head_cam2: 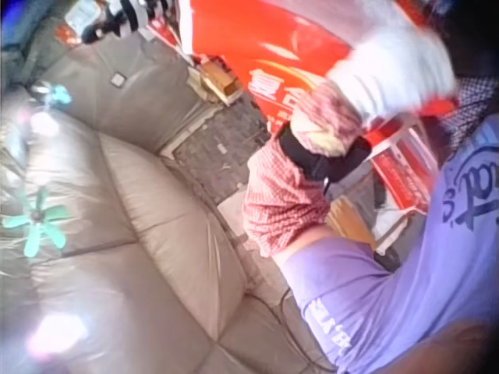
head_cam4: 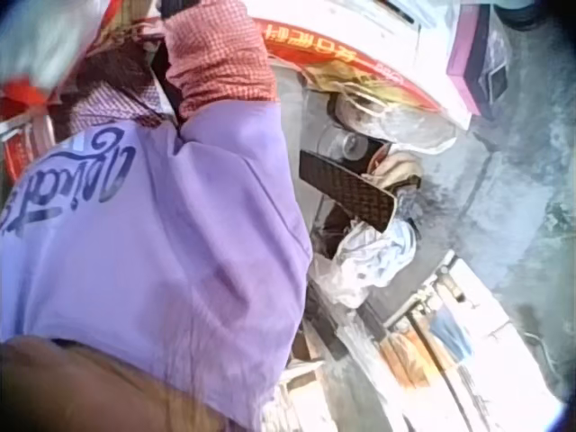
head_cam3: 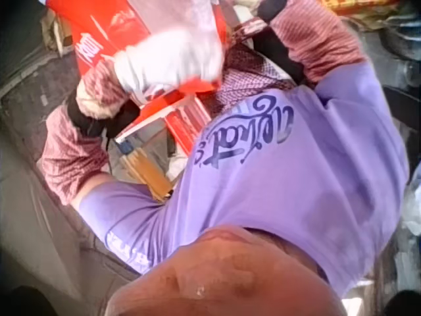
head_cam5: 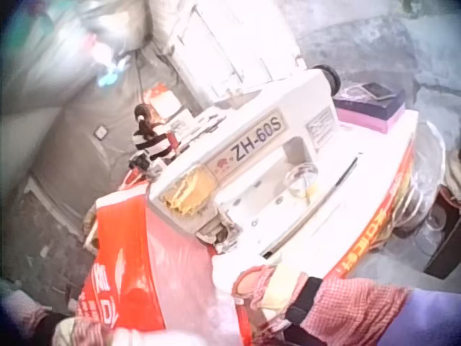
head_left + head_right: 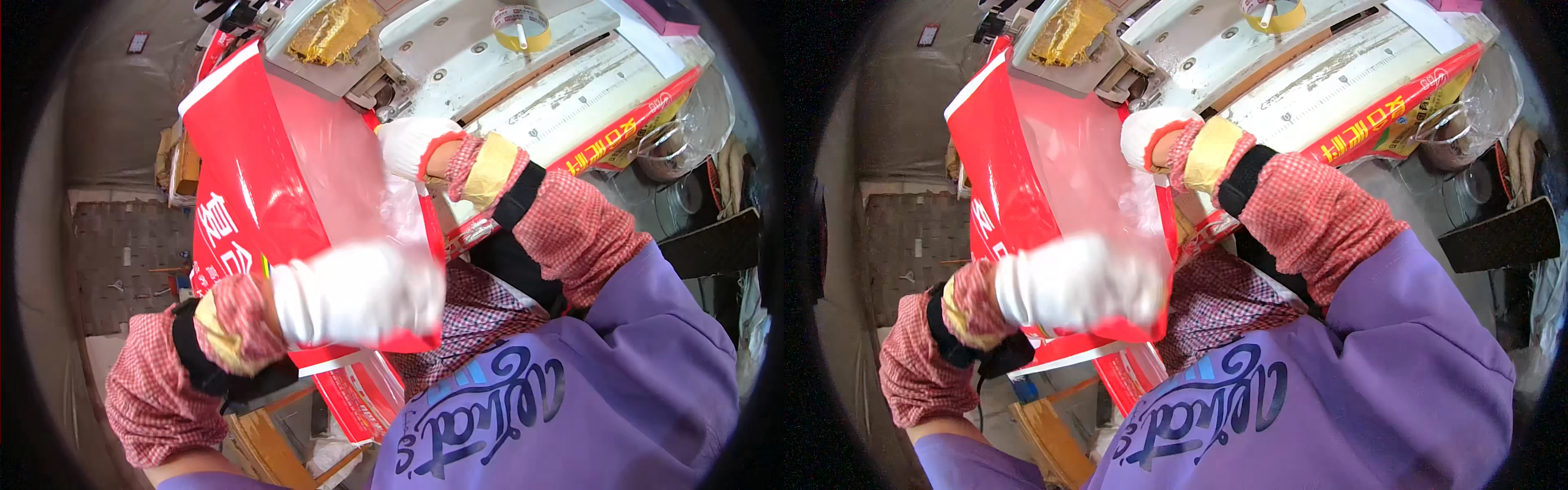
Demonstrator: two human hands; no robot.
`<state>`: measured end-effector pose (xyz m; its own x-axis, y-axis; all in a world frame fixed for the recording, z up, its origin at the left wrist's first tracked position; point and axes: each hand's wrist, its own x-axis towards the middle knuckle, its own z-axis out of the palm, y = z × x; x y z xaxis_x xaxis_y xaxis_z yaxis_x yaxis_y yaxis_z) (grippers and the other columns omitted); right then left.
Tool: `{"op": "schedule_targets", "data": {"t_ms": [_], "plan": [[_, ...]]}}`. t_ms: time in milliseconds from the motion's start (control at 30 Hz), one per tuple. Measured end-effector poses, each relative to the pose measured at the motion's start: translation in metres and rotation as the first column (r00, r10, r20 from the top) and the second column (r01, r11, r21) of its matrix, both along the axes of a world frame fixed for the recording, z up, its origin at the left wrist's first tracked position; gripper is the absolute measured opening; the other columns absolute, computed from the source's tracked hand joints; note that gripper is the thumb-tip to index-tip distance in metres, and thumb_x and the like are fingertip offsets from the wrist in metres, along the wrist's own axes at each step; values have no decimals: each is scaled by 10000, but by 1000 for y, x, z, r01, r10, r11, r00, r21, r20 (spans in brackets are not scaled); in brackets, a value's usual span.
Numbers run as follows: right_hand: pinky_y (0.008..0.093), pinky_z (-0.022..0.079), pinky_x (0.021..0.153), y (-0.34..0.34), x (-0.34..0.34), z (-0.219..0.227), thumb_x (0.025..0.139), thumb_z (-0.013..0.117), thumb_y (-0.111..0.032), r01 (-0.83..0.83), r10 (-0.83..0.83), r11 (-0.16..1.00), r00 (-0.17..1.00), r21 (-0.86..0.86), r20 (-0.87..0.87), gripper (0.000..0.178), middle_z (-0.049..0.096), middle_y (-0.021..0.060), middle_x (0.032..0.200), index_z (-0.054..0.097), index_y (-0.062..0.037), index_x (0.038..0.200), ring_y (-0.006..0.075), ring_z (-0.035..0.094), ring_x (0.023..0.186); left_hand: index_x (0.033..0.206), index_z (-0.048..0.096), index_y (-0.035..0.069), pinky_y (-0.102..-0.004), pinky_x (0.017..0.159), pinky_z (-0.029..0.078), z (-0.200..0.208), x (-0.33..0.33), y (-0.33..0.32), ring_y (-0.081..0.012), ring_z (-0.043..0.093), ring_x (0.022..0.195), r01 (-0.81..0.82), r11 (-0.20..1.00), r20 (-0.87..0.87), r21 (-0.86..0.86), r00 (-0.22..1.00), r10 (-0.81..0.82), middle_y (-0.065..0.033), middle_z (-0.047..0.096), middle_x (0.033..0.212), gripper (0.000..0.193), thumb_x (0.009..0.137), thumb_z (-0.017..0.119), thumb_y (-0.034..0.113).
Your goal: Manually organizing, opening, and feeding large printed sacks/bags into a sewing machine for sealing.
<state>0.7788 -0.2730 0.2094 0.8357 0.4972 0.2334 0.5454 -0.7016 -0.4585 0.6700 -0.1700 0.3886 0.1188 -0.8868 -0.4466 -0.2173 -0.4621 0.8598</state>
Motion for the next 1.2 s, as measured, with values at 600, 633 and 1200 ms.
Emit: {"op": "schedule_targets", "data": {"t_ms": [600,633,1200], "plan": [[452,469,732,-1,-64,56,795,430,-146,365,-289,926,848,94,-444,293,610,211,911,499,-26,1052,379,596,850,1048,515,-29,-401,909,377,-49,4,21,-374,466,1026,29,977,625,210,764,-157,-215,504,1065,316,775,514,130],[453,467,746,5,-76,59,820,413,-157,467,-350,877,785,117,-511,297,609,202,916,498,-33,1076,383,596,851,998,550,18,-404,808,432,-44,-3,12,-348,533,915,27,986,553,164,825,-115,-195,552,936,269,794,522,192],[414,512,644,13,-39,36,715,555,-105,261,-239,956,958,134,-158,257,625,211,808,600,-12,950,350,623,771,634,624,96,-353,523,492,-26,3,-22,-268,619,616,41,876,819,481,334,-466,-86,606,624,54,621,592,138]]}}
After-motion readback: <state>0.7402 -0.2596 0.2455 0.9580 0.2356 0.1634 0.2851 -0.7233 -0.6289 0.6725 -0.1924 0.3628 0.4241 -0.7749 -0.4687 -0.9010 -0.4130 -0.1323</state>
